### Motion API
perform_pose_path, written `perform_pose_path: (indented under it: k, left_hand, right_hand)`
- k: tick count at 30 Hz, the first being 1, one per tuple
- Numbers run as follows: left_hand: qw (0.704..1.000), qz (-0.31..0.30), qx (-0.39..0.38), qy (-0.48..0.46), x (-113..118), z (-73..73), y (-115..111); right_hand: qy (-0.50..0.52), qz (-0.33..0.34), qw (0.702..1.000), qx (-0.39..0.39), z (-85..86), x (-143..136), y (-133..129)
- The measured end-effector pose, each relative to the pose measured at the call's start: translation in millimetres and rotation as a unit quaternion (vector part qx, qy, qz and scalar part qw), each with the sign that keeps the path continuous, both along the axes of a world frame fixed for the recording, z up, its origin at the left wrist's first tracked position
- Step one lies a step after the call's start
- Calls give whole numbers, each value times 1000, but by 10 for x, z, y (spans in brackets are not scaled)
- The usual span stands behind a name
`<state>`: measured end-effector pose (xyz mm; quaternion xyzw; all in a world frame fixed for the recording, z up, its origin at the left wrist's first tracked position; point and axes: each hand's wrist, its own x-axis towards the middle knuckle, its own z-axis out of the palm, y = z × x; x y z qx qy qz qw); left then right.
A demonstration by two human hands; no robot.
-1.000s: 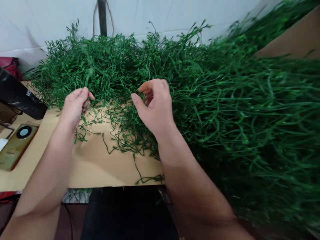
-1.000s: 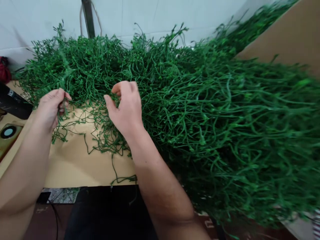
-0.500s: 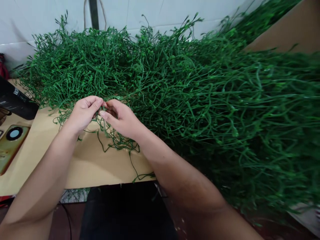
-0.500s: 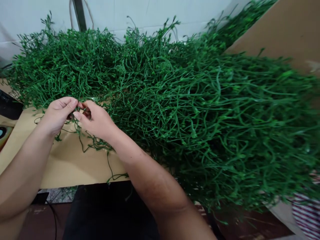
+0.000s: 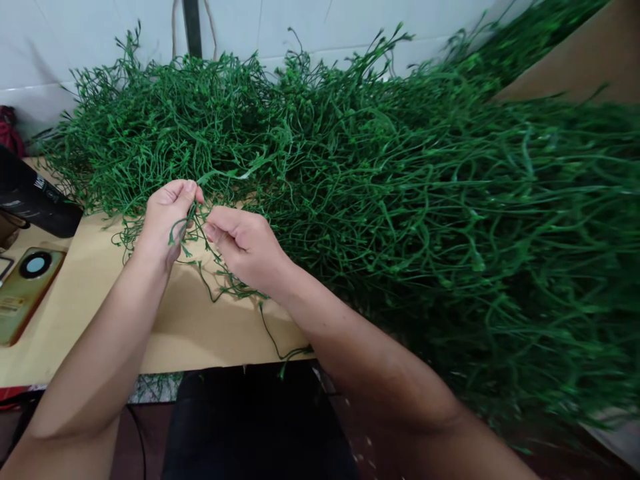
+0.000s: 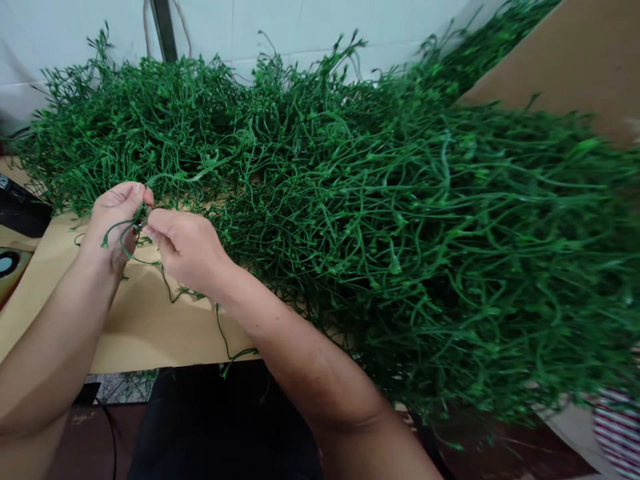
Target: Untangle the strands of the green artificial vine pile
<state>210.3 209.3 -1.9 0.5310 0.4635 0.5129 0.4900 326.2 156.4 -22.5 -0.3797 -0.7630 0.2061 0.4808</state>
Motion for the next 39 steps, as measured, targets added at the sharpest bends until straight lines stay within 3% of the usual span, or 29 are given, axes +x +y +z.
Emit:
perform_pose_path:
  k: [9, 18, 20, 23, 26, 30, 34, 35, 37, 39]
  left_hand:
    - [999, 27, -29, 15, -21, -21, 109]
    - [996, -47, -75, 17, -91, -121, 112]
    - [994, -76, -80, 15, -74, -151, 106]
    - [991, -107, -79, 6, -32, -161, 85]
    - [994, -88, -68, -10, 45, -138, 46]
    - [993, -53, -100, -31, 78, -91, 70]
    - [975, 170, -105, -93, -221, 12, 205]
    - [972, 187, -92, -106, -313, 45, 223]
    - [979, 135, -84, -129, -429, 97, 217]
    - [990, 60, -72, -101, -416, 111, 170]
  right_hand:
    - [-17, 1, 1000, 26, -48, -40, 39]
    - [100, -118, 986, 58, -92, 69, 150]
    - [117, -104, 987, 43, -67, 90, 117]
    - [121, -26, 992, 9, -43, 61, 75]
    - [132, 32, 990, -34, -27, 9, 81]
    - [177, 20, 981, -78, 40, -36, 10]
    - [134, 152, 975, -89, 124, -107, -243]
    - [100, 175, 976, -84, 135, -123, -286]
    - [46, 153, 985, -67, 132, -134, -295]
    - [52, 56, 995, -64, 91, -108, -204]
